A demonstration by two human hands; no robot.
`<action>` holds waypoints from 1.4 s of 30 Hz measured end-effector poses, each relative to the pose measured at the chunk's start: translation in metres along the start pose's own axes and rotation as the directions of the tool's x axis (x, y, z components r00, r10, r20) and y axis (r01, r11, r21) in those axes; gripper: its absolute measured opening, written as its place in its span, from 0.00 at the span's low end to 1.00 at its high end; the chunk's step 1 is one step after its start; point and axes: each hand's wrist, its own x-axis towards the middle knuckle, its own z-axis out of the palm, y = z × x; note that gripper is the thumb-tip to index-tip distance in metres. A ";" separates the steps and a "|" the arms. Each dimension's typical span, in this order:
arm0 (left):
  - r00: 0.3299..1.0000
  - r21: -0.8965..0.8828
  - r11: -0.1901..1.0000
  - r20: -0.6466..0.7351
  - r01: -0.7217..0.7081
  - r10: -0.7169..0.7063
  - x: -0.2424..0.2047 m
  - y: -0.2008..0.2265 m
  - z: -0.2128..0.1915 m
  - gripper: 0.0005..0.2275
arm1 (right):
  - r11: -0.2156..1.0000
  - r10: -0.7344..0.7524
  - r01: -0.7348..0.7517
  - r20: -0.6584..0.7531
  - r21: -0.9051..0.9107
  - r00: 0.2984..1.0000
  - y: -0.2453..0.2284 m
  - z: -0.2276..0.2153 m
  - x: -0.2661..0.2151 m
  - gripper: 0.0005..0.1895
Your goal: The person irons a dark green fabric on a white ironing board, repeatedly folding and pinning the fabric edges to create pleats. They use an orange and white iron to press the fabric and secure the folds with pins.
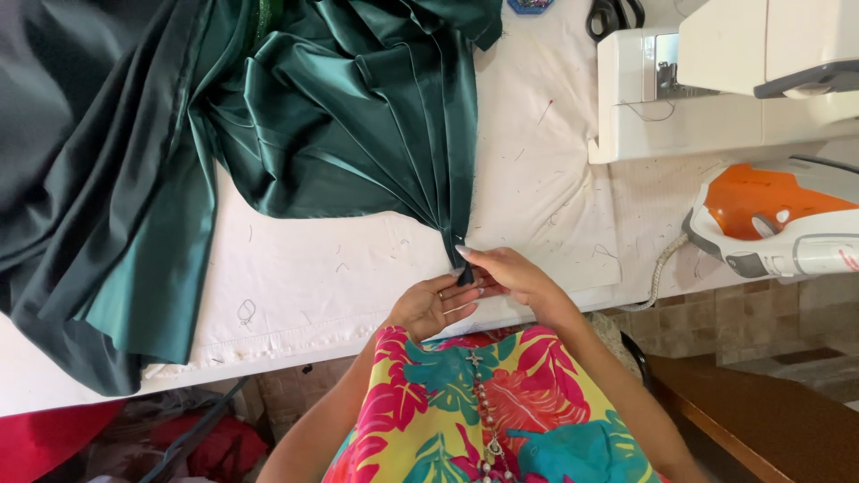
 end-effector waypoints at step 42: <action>0.651 0.149 -0.971 0.759 -0.187 -0.009 -0.014 0.075 -0.009 0.31 | 0.980 -0.198 0.188 -0.200 -0.068 0.960 0.009 0.011 -0.019 0.20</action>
